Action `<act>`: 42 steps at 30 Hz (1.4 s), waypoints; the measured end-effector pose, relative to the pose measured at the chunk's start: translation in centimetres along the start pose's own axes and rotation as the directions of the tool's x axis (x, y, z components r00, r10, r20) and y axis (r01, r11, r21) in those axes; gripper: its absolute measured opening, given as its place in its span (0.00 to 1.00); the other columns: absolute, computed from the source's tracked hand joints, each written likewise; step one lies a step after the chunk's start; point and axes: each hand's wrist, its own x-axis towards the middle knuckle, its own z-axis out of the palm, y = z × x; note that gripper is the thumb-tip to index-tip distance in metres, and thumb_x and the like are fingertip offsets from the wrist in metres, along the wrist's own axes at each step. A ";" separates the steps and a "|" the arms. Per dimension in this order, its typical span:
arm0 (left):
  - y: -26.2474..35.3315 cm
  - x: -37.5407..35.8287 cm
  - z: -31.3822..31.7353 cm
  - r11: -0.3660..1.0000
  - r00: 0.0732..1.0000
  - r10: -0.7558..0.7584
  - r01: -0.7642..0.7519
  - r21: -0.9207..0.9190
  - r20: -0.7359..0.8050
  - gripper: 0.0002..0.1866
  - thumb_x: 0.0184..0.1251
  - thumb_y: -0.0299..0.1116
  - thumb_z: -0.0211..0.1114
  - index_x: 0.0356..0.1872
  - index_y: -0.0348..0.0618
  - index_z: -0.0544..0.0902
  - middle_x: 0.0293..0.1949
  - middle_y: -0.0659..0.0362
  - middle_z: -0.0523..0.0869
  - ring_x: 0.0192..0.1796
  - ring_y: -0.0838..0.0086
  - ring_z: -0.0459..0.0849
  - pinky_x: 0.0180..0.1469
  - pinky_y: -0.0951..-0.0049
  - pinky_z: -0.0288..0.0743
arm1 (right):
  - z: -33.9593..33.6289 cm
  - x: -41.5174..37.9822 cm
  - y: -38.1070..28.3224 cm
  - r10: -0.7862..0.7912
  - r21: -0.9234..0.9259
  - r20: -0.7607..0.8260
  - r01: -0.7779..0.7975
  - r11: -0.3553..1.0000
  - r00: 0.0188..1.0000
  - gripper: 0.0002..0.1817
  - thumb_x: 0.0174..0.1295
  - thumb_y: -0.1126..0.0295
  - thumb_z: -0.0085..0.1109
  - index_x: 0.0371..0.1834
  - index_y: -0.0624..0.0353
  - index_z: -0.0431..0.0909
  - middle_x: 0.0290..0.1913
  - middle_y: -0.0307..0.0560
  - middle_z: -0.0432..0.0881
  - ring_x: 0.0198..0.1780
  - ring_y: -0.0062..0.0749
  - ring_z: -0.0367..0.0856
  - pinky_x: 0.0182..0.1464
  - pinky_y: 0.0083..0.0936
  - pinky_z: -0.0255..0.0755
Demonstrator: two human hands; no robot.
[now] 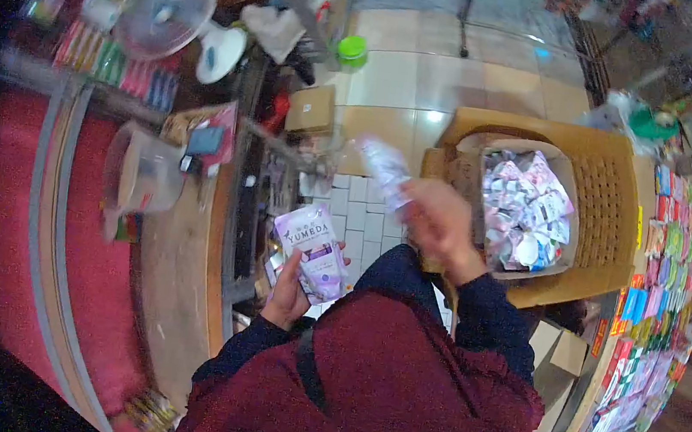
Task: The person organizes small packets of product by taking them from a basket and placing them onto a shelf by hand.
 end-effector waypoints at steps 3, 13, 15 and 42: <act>-0.6 -7.8 -4.1 0.976 0.978 0.167 -0.181 -0.120 -0.123 0.33 0.68 0.57 0.45 0.63 0.40 0.62 0.56 0.49 0.75 0.55 0.59 0.77 0.54 0.58 0.75 | 8.3 -2.3 -9.6 -0.561 0.258 0.271 0.502 0.825 0.782 0.17 0.44 0.72 0.60 0.41 0.58 0.78 0.46 0.44 0.81 0.48 0.38 0.80 0.48 0.33 0.76; -7.4 -37.3 -14.0 0.580 0.281 0.526 -0.809 0.097 -0.803 0.20 0.66 0.38 0.58 0.54 0.37 0.72 0.46 0.55 0.81 0.44 0.70 0.82 0.46 0.70 0.77 | 22.9 -16.3 -35.2 -0.977 0.828 0.166 0.520 0.212 0.134 0.15 0.54 0.67 0.55 0.46 0.45 0.79 0.58 0.34 0.74 0.60 0.36 0.71 0.60 0.38 0.68; -8.8 -41.1 -14.4 0.469 0.133 0.520 -0.870 0.152 -0.844 0.20 0.66 0.38 0.58 0.54 0.37 0.72 0.46 0.56 0.81 0.45 0.70 0.81 0.47 0.69 0.76 | 24.3 -17.9 -38.0 -0.998 0.908 0.060 0.417 0.051 -0.009 0.14 0.55 0.67 0.54 0.46 0.44 0.79 0.59 0.34 0.74 0.61 0.36 0.70 0.62 0.39 0.66; -18.3 -52.9 -18.0 0.058 -0.419 0.386 -0.878 0.475 -0.822 0.29 0.69 0.50 0.49 0.61 0.35 0.63 0.50 0.43 0.79 0.47 0.53 0.82 0.48 0.57 0.79 | 37.0 -17.3 -63.7 -0.914 0.912 0.352 -0.145 0.383 -0.202 0.05 0.59 0.72 0.59 0.34 0.63 0.79 0.30 0.38 0.82 0.26 0.14 0.73 0.27 0.17 0.67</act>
